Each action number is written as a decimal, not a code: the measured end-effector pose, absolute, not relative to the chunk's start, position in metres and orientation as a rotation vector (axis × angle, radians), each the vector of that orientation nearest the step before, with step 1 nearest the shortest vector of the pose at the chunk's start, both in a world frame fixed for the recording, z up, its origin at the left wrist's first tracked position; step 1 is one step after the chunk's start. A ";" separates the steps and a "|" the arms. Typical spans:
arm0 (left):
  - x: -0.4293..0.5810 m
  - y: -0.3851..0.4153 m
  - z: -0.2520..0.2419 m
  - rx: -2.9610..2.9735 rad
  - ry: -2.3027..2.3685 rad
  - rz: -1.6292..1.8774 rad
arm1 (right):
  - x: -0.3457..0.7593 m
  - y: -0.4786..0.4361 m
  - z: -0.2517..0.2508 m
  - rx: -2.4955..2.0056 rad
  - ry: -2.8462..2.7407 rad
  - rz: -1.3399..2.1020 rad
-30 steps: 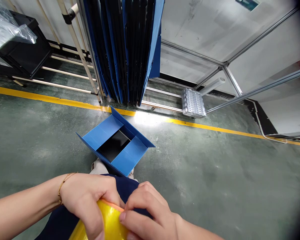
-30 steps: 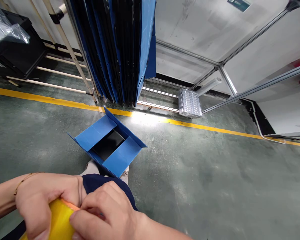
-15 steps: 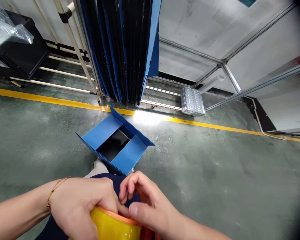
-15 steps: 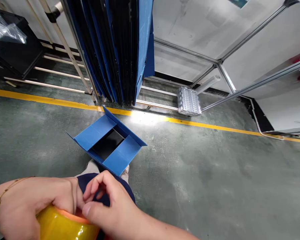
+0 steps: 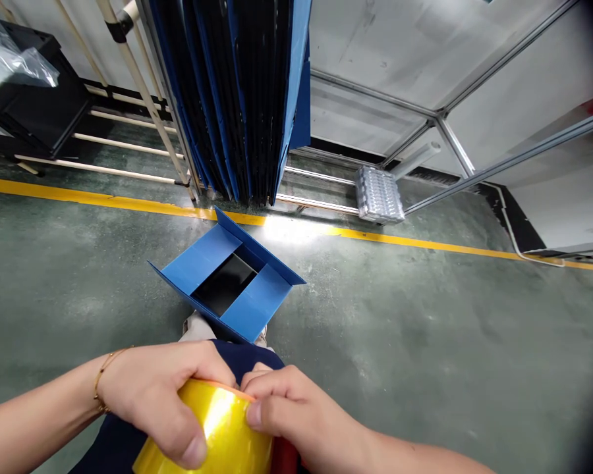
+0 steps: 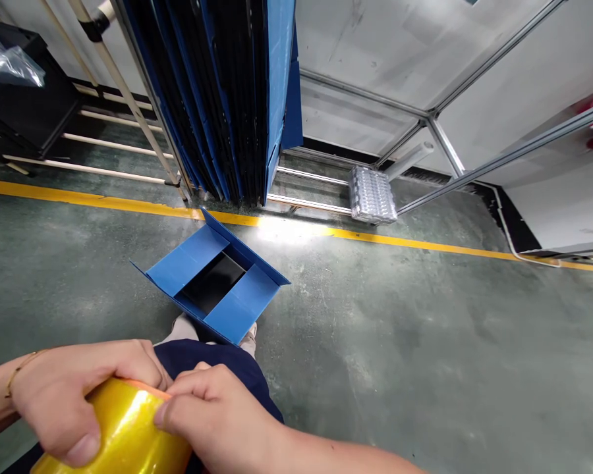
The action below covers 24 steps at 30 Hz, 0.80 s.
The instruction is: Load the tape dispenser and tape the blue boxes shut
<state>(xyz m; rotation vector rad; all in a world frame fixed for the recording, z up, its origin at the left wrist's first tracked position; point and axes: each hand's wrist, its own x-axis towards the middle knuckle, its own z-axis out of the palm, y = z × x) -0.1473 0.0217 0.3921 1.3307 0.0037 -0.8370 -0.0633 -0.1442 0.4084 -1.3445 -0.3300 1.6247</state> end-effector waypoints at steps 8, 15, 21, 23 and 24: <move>-0.168 0.012 0.393 1.636 0.405 -0.617 | -0.061 -0.143 0.418 -1.353 -0.297 1.664; -0.159 0.008 0.404 1.579 0.442 -0.614 | -0.059 -0.139 0.423 -1.339 -0.286 1.687; -0.157 0.010 0.404 1.580 0.427 -0.626 | -0.057 -0.137 0.426 -1.344 -0.263 1.732; -0.157 0.011 0.404 1.584 0.424 -0.628 | -0.057 -0.136 0.425 -1.346 -0.235 1.740; -0.157 0.011 0.404 1.586 0.422 -0.626 | -0.057 -0.135 0.425 -1.342 -0.228 1.743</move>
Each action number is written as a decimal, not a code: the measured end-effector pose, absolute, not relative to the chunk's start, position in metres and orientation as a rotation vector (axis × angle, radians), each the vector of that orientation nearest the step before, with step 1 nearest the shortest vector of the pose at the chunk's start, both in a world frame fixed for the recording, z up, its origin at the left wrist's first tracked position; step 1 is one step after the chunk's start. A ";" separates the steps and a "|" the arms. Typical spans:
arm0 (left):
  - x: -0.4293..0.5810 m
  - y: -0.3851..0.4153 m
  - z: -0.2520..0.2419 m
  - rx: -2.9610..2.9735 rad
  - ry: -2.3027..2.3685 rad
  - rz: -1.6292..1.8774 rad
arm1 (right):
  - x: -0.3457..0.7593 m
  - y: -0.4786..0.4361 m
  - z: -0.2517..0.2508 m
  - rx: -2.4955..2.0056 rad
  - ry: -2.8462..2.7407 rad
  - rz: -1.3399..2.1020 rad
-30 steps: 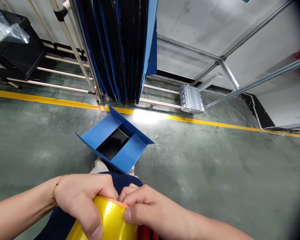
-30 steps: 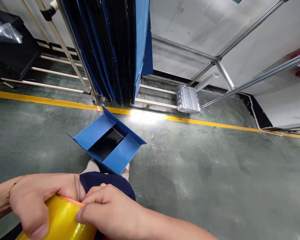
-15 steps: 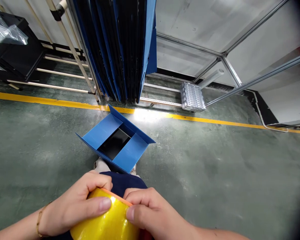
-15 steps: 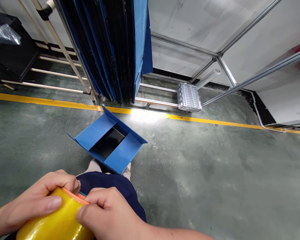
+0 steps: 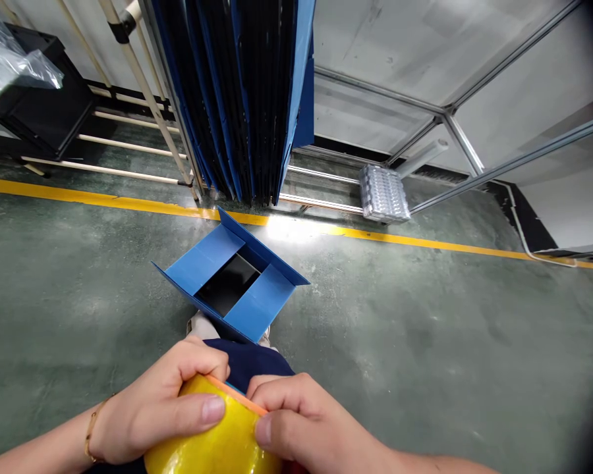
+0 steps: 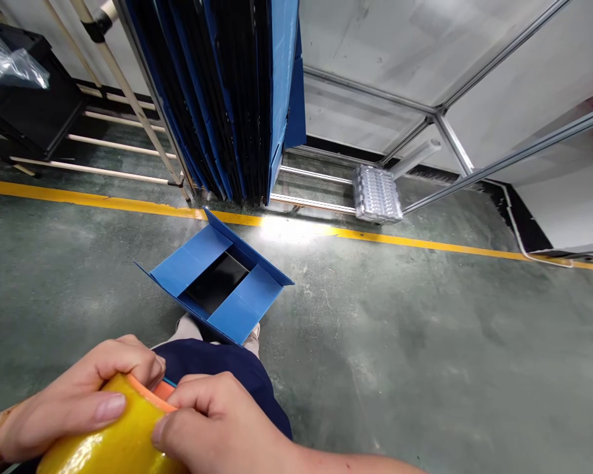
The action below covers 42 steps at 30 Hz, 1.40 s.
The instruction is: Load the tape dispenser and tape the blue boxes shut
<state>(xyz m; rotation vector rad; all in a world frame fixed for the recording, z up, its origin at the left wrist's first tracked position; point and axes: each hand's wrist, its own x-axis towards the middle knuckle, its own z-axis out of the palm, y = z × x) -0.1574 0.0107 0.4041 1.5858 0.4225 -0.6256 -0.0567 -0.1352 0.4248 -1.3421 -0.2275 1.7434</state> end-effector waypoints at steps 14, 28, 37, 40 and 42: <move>-0.140 0.022 0.386 1.212 0.277 -0.517 | -0.051 -0.130 0.419 -1.205 -0.082 1.634; -0.117 0.044 0.385 1.074 0.141 -0.485 | -0.053 -0.113 0.431 -1.081 -0.046 1.513; -0.120 0.043 0.400 1.213 0.178 -0.556 | -0.053 -0.114 0.431 -1.138 -0.071 1.529; -0.118 0.040 0.409 1.321 0.195 -0.600 | -0.053 -0.114 0.431 -1.151 -0.090 1.583; -0.116 0.038 0.413 1.374 0.194 -0.602 | -0.052 -0.115 0.432 -1.206 -0.133 1.596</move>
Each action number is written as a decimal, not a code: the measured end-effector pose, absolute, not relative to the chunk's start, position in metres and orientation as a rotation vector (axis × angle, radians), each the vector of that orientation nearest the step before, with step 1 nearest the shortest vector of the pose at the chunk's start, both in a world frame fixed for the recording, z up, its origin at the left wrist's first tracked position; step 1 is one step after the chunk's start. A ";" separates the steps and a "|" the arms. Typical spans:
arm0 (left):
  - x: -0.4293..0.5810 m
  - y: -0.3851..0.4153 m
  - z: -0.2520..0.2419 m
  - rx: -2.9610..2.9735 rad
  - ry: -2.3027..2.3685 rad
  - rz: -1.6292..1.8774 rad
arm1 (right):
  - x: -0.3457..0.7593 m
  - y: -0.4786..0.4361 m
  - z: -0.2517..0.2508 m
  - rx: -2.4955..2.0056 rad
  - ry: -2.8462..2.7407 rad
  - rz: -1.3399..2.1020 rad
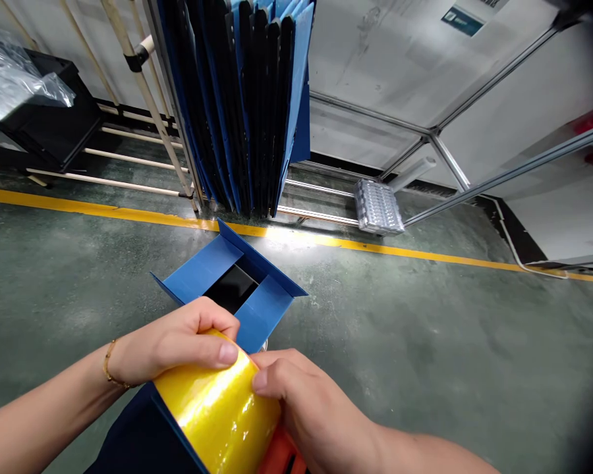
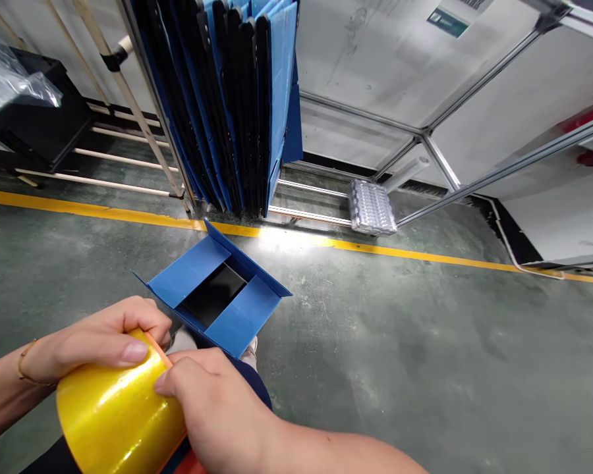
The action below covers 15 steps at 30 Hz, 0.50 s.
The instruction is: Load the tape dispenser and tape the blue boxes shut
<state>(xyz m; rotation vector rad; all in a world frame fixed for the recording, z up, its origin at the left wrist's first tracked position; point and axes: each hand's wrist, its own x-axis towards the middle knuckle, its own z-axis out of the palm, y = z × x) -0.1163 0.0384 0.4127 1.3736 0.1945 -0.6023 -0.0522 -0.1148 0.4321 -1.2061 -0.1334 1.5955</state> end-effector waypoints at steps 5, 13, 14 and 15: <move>-0.116 0.035 0.416 1.386 0.230 -0.609 | -0.050 -0.117 0.433 -1.297 -0.280 1.579; -0.121 0.034 0.413 1.363 0.256 -0.604 | -0.053 -0.118 0.432 -1.108 -0.042 1.601; -0.122 0.034 0.412 1.350 0.253 -0.606 | -0.054 -0.117 0.432 -1.068 -0.022 1.592; -0.122 0.034 0.412 1.333 0.255 -0.609 | -0.055 -0.117 0.433 -1.048 -0.005 1.581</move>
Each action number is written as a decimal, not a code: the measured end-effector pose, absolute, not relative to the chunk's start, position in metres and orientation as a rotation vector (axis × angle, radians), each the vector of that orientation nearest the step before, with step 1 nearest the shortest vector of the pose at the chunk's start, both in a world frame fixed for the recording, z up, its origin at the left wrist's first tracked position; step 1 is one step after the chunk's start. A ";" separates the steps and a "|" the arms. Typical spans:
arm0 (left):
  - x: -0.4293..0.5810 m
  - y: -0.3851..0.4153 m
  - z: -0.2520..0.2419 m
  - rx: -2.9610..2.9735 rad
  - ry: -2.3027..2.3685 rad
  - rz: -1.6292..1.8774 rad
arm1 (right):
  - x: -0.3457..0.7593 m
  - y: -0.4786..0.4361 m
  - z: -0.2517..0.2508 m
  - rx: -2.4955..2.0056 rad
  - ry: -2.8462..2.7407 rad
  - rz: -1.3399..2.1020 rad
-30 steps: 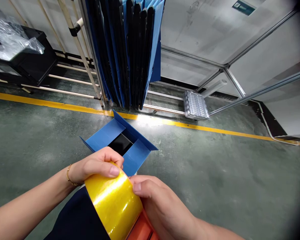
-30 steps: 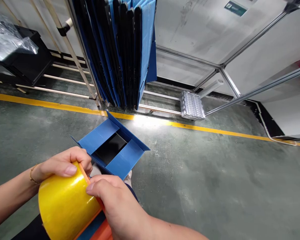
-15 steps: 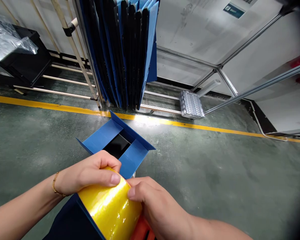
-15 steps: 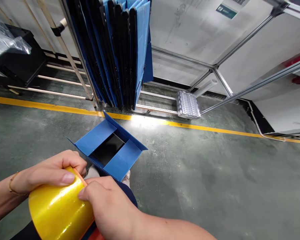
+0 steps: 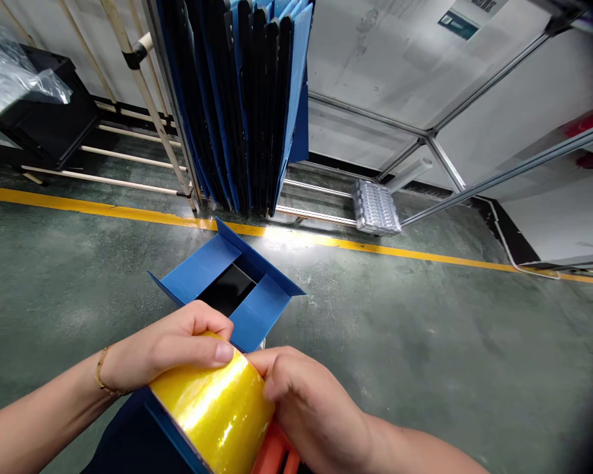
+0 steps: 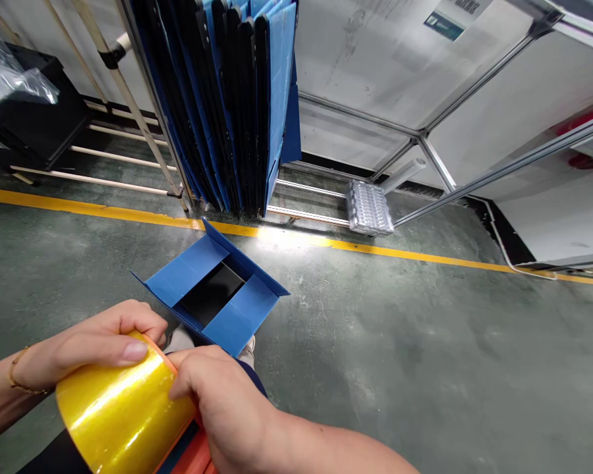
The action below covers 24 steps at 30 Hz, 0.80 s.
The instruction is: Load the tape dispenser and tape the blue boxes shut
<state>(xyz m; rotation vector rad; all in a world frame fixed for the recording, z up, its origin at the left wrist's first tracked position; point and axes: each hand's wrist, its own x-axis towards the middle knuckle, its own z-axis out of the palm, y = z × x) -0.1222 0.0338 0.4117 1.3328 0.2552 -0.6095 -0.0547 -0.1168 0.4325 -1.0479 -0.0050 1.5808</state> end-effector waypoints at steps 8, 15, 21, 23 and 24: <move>-0.122 0.031 0.408 1.312 0.266 -0.616 | -0.057 -0.120 0.428 -1.190 -0.089 1.564; -0.124 0.031 0.407 1.350 0.275 -0.598 | -0.059 -0.120 0.424 -1.122 -0.068 1.588; -0.126 0.031 0.404 1.249 0.304 -0.618 | -0.059 -0.119 0.426 -1.095 -0.010 1.550; -0.126 0.030 0.404 1.244 0.311 -0.618 | -0.060 -0.119 0.425 -1.165 -0.069 1.556; -0.126 0.030 0.404 1.256 0.308 -0.613 | -0.060 -0.120 0.424 -1.188 -0.099 1.564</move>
